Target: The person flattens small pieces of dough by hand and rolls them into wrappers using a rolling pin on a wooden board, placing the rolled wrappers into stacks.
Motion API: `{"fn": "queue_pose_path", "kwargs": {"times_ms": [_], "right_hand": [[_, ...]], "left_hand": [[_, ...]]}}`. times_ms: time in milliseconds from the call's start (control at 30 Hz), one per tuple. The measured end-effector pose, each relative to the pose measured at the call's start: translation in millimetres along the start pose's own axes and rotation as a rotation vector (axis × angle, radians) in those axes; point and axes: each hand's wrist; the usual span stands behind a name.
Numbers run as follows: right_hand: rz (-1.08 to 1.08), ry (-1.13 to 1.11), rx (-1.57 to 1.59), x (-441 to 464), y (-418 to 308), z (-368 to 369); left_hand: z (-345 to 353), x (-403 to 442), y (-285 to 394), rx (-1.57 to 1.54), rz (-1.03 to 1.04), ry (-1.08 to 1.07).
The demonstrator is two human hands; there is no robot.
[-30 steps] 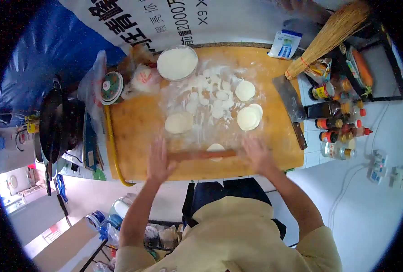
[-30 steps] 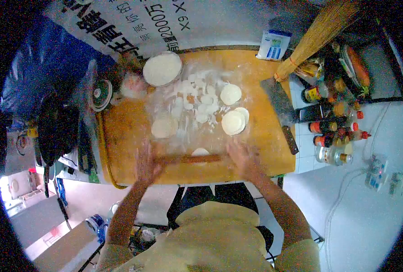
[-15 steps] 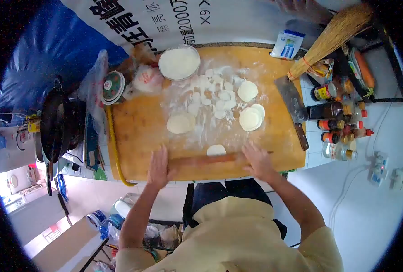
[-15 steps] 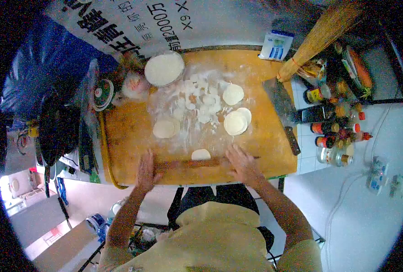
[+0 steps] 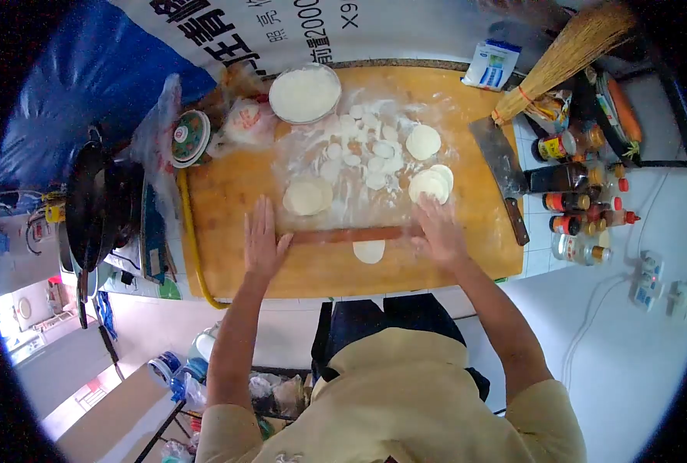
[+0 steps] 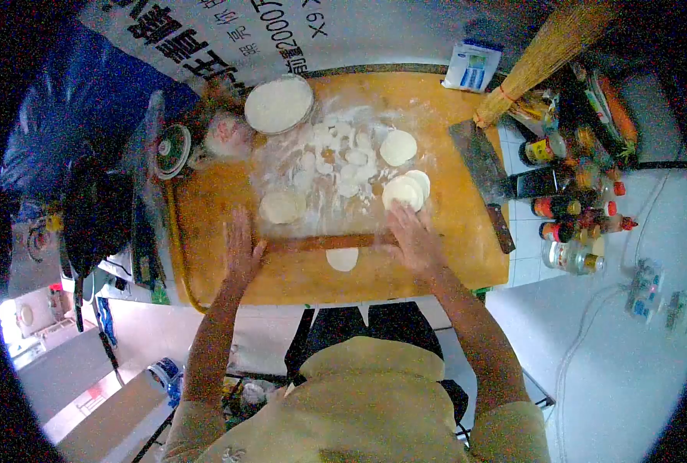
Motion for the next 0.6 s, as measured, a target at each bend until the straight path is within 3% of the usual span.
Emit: {"fn": "queue_pose_path", "kwargs": {"times_ms": [67,133,267,333,367,500,600], "right_hand": [[0.068,-0.019,0.023,-3,-1,-4],[-0.012,-0.158,0.089,-36,-18,0],[0.024,-0.242,0.246,-39,-34,-5],[-0.026,-0.212,-0.095,-6,-18,-2],[-0.027,-0.213,-0.089,0,-14,-4],[0.001,-0.231,0.050,-27,-16,-8],[-0.022,-0.223,0.200,-35,-23,-10]], "left_hand": [[-14,0,7,0.026,-0.001,0.058],[-29,-41,10,0.054,0.043,-0.173],[-18,-74,-6,-0.030,0.116,-0.296],[-5,-30,-7,-0.027,-0.052,-0.131],[-18,-6,2,-0.032,-0.044,-0.015],[-33,-32,9,-0.049,-0.018,0.015],[-14,-82,-4,-0.120,0.083,-0.147]]}}
Point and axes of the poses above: each hand's wrist, its own x-axis towards the middle knuckle, its own z-axis out of the palm, y = z × x, and after that the axes turned 12 degrees about -z, right-handed
